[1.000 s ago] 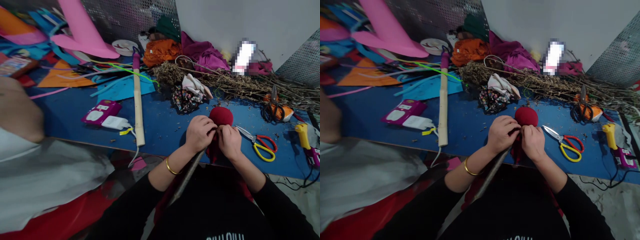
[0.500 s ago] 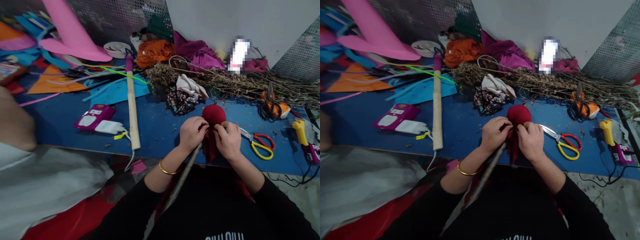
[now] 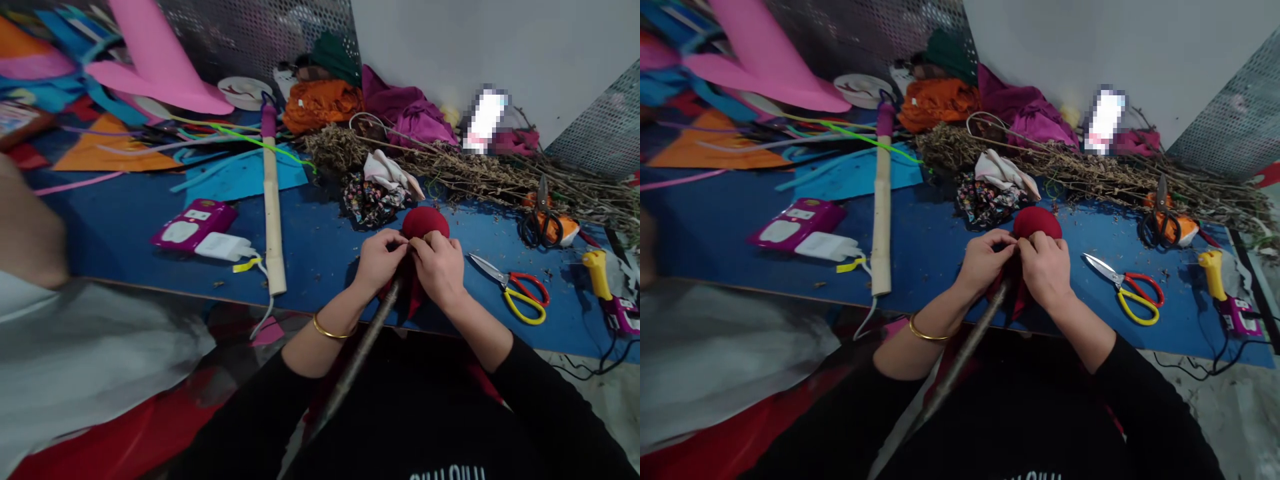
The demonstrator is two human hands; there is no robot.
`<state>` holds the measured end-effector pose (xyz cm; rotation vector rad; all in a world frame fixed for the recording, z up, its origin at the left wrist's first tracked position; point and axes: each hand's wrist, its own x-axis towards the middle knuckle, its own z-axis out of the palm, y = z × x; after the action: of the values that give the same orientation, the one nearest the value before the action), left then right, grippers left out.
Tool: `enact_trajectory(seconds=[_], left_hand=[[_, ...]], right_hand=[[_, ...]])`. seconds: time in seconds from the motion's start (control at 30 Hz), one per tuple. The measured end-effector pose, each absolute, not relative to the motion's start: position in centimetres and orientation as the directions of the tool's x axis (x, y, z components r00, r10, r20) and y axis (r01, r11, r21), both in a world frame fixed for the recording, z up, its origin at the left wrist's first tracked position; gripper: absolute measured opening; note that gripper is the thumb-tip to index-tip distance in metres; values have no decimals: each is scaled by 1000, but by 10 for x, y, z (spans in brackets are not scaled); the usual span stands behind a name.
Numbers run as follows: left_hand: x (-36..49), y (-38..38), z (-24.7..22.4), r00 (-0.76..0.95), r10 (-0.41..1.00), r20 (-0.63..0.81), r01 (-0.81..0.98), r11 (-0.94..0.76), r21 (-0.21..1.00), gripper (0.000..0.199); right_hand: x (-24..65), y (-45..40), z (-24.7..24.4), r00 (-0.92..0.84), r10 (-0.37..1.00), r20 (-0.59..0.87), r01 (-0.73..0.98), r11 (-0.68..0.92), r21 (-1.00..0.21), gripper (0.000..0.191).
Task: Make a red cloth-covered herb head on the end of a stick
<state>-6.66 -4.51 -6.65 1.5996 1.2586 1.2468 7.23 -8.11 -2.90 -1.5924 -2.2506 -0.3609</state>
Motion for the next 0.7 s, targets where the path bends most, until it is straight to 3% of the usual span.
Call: enact_trajectory(seconds=[0.1, 0.27, 0.43, 0.57, 0.7], left_hand=[[-66, -48, -66, -17, 970, 242, 207, -233, 950, 8], [-68, -53, -57, 16, 954, 298, 290, -290, 912, 9], [-74, -54, -51, 133, 980, 146, 267, -178, 947, 12], [-71, -55, -49, 206, 966, 155, 356, -221, 908, 35], [-61, -59, -47, 182, 978, 103, 441, -174, 880, 29]], right_hand=[[68, -78, -29, -312, 850, 425, 944, 326, 41, 19], [70, -75, -28, -385, 832, 400, 923, 355, 149, 22], [82, -74, -34, -371, 810, 454, 922, 379, 76, 23], [89, -75, -36, -326, 805, 495, 925, 379, -7, 20], [91, -80, -30, -367, 837, 405, 926, 371, 74, 21]])
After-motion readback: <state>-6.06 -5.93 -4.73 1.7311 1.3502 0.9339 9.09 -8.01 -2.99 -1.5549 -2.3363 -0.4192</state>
